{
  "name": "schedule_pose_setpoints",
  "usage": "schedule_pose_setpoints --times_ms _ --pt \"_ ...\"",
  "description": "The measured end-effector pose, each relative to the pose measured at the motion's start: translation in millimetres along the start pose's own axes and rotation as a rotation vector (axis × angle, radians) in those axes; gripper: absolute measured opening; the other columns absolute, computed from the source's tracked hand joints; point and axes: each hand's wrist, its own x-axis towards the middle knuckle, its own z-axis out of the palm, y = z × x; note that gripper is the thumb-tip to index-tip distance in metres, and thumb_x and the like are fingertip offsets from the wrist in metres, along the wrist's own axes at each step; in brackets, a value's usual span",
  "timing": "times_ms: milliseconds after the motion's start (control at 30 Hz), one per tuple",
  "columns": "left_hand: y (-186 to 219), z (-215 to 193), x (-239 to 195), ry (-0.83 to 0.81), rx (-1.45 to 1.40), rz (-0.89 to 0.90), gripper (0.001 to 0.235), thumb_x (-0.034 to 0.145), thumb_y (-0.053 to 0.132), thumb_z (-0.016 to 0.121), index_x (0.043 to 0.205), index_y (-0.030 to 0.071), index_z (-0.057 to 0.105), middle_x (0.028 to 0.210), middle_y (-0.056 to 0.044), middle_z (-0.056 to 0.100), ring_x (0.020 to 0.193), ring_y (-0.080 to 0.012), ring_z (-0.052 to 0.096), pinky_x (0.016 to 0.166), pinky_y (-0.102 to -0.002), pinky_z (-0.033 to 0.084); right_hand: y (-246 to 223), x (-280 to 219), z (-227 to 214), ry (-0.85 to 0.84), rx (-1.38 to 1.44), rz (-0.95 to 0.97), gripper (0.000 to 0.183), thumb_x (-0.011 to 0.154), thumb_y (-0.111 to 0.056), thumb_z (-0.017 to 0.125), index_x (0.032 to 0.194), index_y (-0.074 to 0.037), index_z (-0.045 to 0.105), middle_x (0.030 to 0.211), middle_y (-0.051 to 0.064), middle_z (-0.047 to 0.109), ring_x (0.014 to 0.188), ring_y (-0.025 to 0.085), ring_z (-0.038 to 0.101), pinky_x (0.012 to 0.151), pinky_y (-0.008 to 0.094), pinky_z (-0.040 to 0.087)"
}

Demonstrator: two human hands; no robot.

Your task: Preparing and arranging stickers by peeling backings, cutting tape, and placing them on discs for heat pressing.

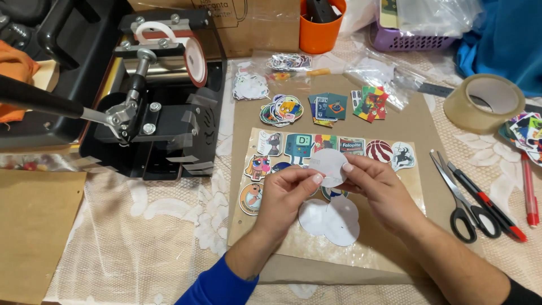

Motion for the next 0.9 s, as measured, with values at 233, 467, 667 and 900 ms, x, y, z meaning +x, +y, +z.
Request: schedule_pose_setpoints --times_ms 233,467,667,900 --pt "-3 1 2 0.011 0.053 -0.014 0.016 0.085 0.009 0.079 0.093 -0.005 0.078 0.065 -0.002 0.052 0.070 -0.0039 0.047 0.064 -0.019 0.044 -2 -9 0 -0.007 -0.042 -0.038 0.042 0.098 -0.014 0.052 0.133 0.005 0.064 0.103 0.024 0.079 0.100 0.027 0.075 0.098 0.049 0.054" --pt "-18 -5 5 0.043 0.165 0.045 0.013 0.078 0.010 0.086 0.085 0.003 0.078 0.064 0.001 0.049 0.065 -0.0048 0.044 0.060 -0.020 0.040 -16 -28 17 -0.027 -0.244 -0.225 0.041 0.097 -0.017 0.052 0.132 -0.002 0.066 0.114 0.014 0.077 0.108 0.021 0.071 0.100 0.039 0.051" --pt "-10 -4 2 0.119 0.390 0.038 0.011 0.075 0.017 0.088 0.079 0.011 0.079 0.066 0.004 0.050 0.062 -0.0062 0.044 0.058 -0.021 0.037 -7 -37 19 0.007 -0.470 -0.385 0.039 0.098 -0.021 0.052 0.131 -0.007 0.067 0.122 0.003 0.077 0.108 0.009 0.068 0.088 0.023 0.051" --pt "-16 -5 8 0.097 0.128 -0.086 0.033 0.078 0.009 0.081 0.108 0.001 0.069 0.096 -0.008 0.071 0.085 -0.0142 0.066 0.069 -0.025 0.058 -2 -29 16 0.061 -0.131 -0.074 0.044 0.095 -0.019 0.053 0.133 -0.001 0.068 0.114 0.007 0.077 0.097 0.016 0.070 0.086 0.028 0.056"
